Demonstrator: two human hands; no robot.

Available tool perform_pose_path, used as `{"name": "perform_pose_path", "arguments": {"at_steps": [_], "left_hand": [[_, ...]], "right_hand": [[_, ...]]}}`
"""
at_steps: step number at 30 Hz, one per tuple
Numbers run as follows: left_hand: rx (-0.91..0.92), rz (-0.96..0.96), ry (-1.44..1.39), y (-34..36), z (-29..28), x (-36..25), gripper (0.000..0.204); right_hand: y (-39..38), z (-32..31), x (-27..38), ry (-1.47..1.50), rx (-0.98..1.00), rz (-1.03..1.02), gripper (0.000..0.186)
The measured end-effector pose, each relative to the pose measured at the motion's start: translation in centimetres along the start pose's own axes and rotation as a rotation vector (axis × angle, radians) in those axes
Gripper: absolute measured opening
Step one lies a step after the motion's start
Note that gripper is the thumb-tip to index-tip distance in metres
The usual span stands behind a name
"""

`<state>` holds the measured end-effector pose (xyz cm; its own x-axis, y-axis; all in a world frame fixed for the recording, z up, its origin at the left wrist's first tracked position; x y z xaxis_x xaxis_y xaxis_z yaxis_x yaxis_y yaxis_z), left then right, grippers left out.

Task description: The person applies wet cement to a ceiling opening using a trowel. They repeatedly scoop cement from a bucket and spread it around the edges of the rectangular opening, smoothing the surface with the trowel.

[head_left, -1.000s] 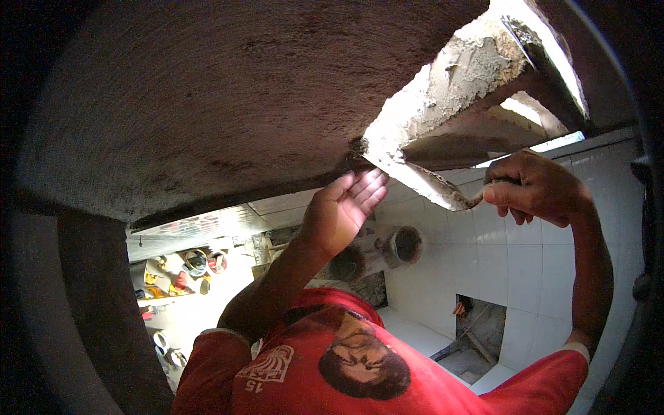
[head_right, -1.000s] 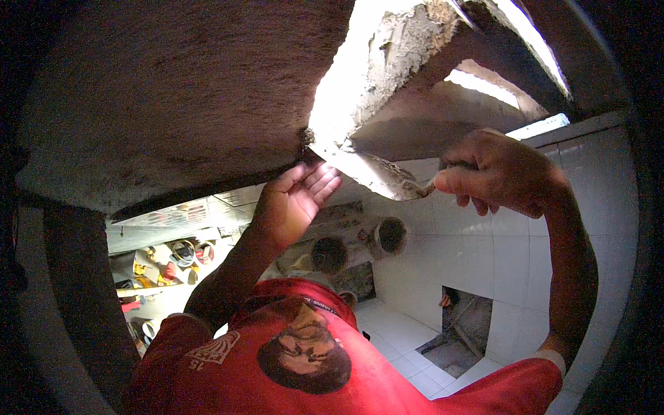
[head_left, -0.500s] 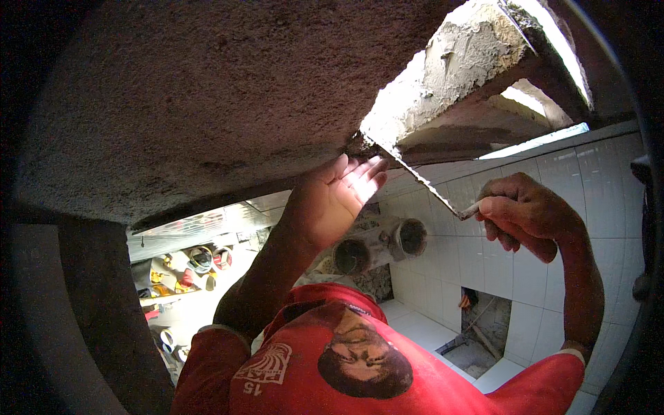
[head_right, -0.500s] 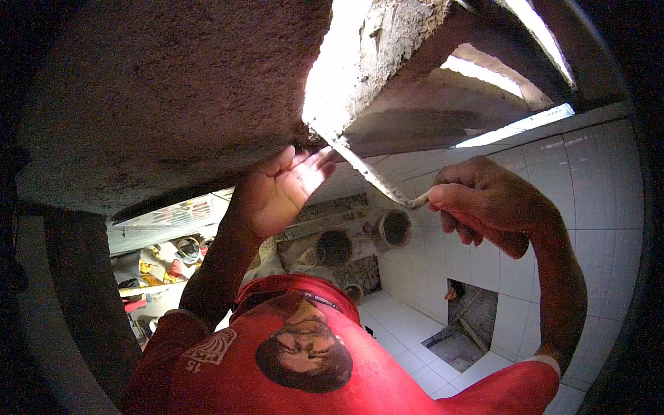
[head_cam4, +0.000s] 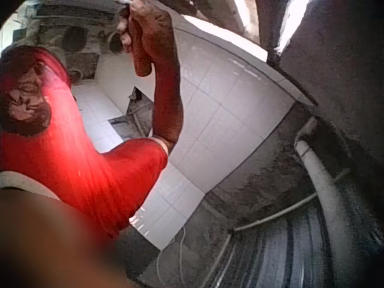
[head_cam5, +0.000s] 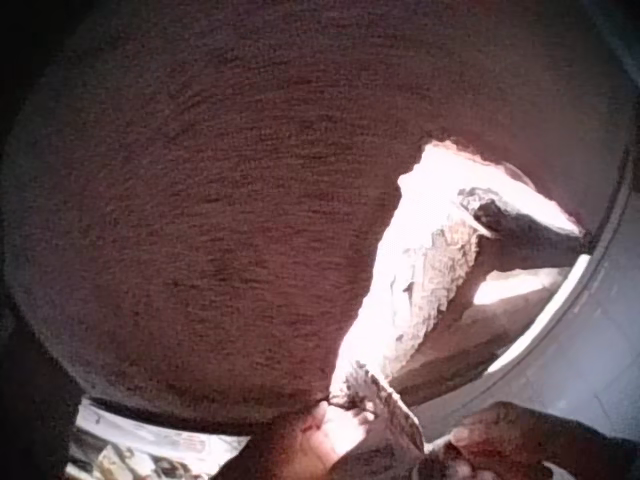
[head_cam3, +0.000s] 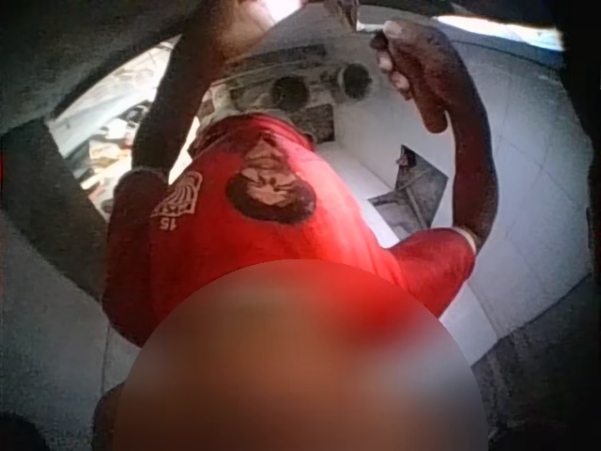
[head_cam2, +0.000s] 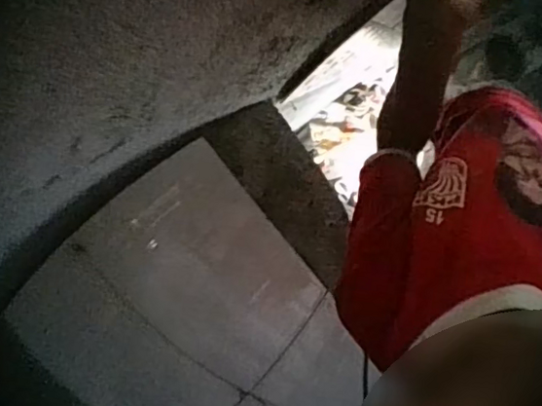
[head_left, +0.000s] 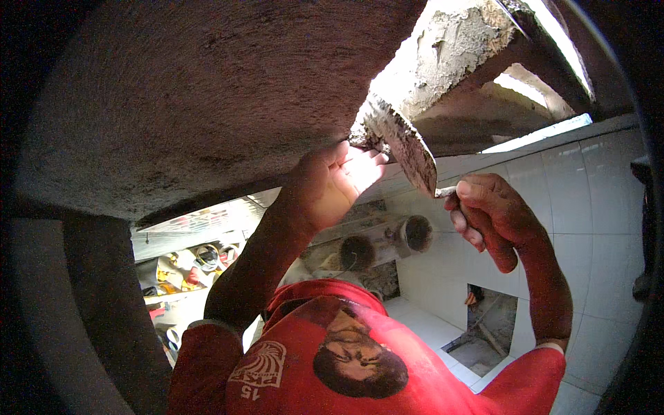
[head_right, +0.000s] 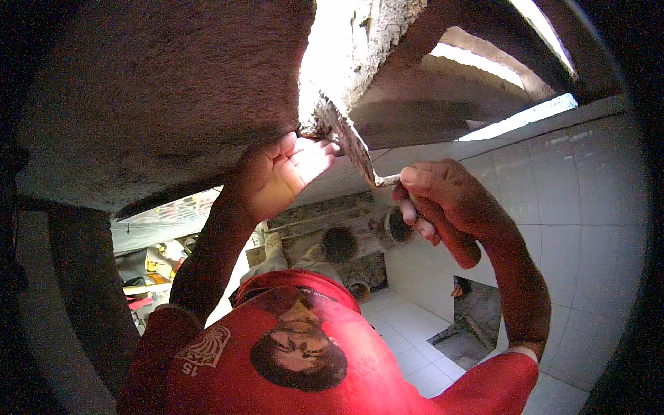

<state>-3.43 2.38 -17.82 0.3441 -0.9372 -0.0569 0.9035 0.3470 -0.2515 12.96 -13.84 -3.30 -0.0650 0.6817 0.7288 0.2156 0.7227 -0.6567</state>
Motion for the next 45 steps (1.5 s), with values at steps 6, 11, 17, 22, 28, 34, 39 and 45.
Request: {"name": "perform_pose_path", "arguments": {"at_steps": [6,11,17,22,28,34,39,45], "left_hand": [[-0.016,-0.086,-0.006,-0.4,0.5,-0.5,0.048],[-0.007,-0.019,-0.002,-0.3,0.6,-0.5,0.046],[-0.030,-0.045,0.147,-1.1,0.3,-0.8,0.045],[-0.098,-0.094,0.215,-1.7,0.3,-0.7,0.051],[-0.085,-0.094,0.185,-1.8,0.2,-0.6,0.055],[-0.059,-0.115,0.164,-1.5,-0.4,-0.9,0.051],[-0.047,-0.119,0.149,-1.5,-0.3,-1.1,0.043],[-0.041,-0.086,0.211,-1.8,0.2,-0.8,0.048]], "right_hand": [[-1.4,0.8,-3.8,0.065,-0.061,-0.084,0.036],[-0.9,2.2,-6.9,0.084,-0.124,-0.012,0.034],[0.7,4.2,-6.9,0.183,-0.005,-0.120,0.034],[1.9,4.6,-5.4,0.163,0.031,-0.101,0.034],[1.5,4.0,-3.8,0.155,0.064,-0.126,0.034],[3.0,3.7,-3.3,0.072,0.039,-0.055,0.036],[2.8,3.2,-3.4,0.130,0.057,-0.088,0.034],[3.7,2.8,-3.7,0.127,0.108,-0.106,0.039]]}}
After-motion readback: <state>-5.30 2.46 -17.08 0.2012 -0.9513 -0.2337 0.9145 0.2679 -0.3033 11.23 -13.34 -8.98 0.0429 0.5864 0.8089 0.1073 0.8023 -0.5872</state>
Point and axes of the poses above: each hand's wrist, its own y-axis towards the middle knuckle, its own z-axis out of the palm, x = y × z, the point moved 3 cm from there along y, towards the middle knuckle, and after that the axes turned 1 degree about -y, right-handed, at the moved point
